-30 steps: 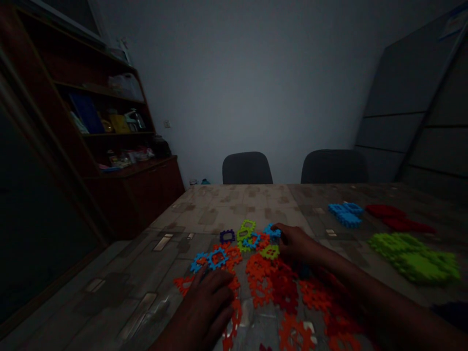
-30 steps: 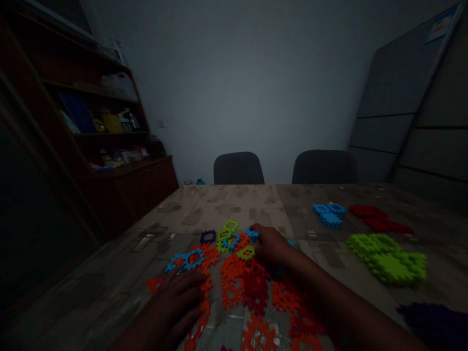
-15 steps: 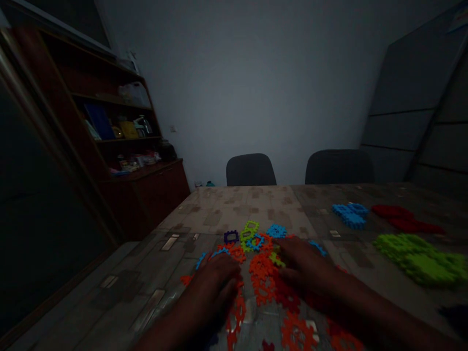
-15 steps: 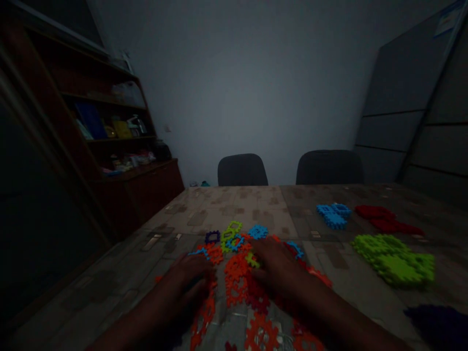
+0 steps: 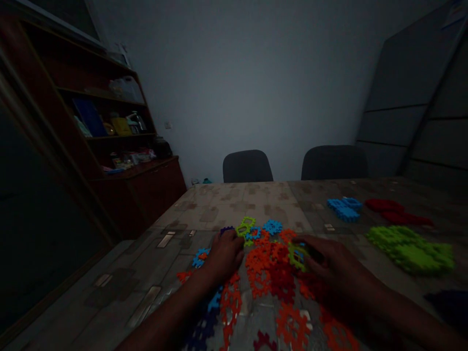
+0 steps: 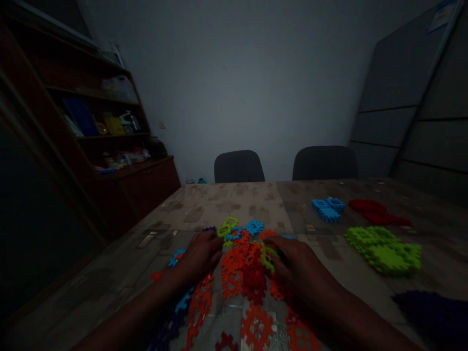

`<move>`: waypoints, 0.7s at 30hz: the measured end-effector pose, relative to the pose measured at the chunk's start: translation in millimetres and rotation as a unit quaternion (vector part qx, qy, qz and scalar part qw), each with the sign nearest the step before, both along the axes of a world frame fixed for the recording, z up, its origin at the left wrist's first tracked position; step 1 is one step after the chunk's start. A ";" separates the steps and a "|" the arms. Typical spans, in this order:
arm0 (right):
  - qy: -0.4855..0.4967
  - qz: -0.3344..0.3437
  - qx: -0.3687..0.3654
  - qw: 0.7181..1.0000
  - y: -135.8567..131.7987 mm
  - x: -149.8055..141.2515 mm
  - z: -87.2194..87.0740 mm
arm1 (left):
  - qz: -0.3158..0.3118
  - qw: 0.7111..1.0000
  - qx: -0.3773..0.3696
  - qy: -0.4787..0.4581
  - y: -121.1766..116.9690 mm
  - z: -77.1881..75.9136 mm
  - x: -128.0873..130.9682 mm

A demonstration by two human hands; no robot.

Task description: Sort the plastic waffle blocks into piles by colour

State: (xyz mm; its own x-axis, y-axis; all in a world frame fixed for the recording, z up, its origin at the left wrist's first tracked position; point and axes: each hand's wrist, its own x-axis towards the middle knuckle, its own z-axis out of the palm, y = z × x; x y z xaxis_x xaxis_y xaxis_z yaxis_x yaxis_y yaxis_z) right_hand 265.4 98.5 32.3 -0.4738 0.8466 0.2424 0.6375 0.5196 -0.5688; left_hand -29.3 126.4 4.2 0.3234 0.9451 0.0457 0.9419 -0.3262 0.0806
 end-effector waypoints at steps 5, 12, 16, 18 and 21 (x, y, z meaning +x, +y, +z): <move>0.037 -0.018 -0.111 0.993 -37.4 31.2 -5.2 | 0.007 1.000 0.012 0.012 6.1 -0.5 0.7; 0.025 -0.093 -0.072 0.993 -86.7 71.1 -9.7 | -0.015 0.999 0.030 -0.001 -17.0 4.0 -5.5; 0.006 -0.094 -0.072 0.993 -103.5 81.8 -17.2 | -0.196 0.964 0.062 -0.167 -83.1 -10.3 26.5; -0.021 -0.071 -0.092 0.993 -109.5 87.6 -26.0 | -0.297 0.925 0.044 -0.233 -114.5 -23.7 45.3; -0.069 -0.071 -0.098 0.990 -121.1 107.5 -50.8 | -0.247 0.929 0.002 -0.276 -139.6 -40.4 57.8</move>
State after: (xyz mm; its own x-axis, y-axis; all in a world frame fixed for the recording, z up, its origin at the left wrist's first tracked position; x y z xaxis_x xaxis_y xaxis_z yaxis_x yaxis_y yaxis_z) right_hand 372.9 -22.6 -18.5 -0.3633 0.9317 0.0076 0.7751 0.3068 -0.5523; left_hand 28.6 -13.1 -36.3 0.6435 0.6871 0.3373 0.4922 -0.7089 0.5051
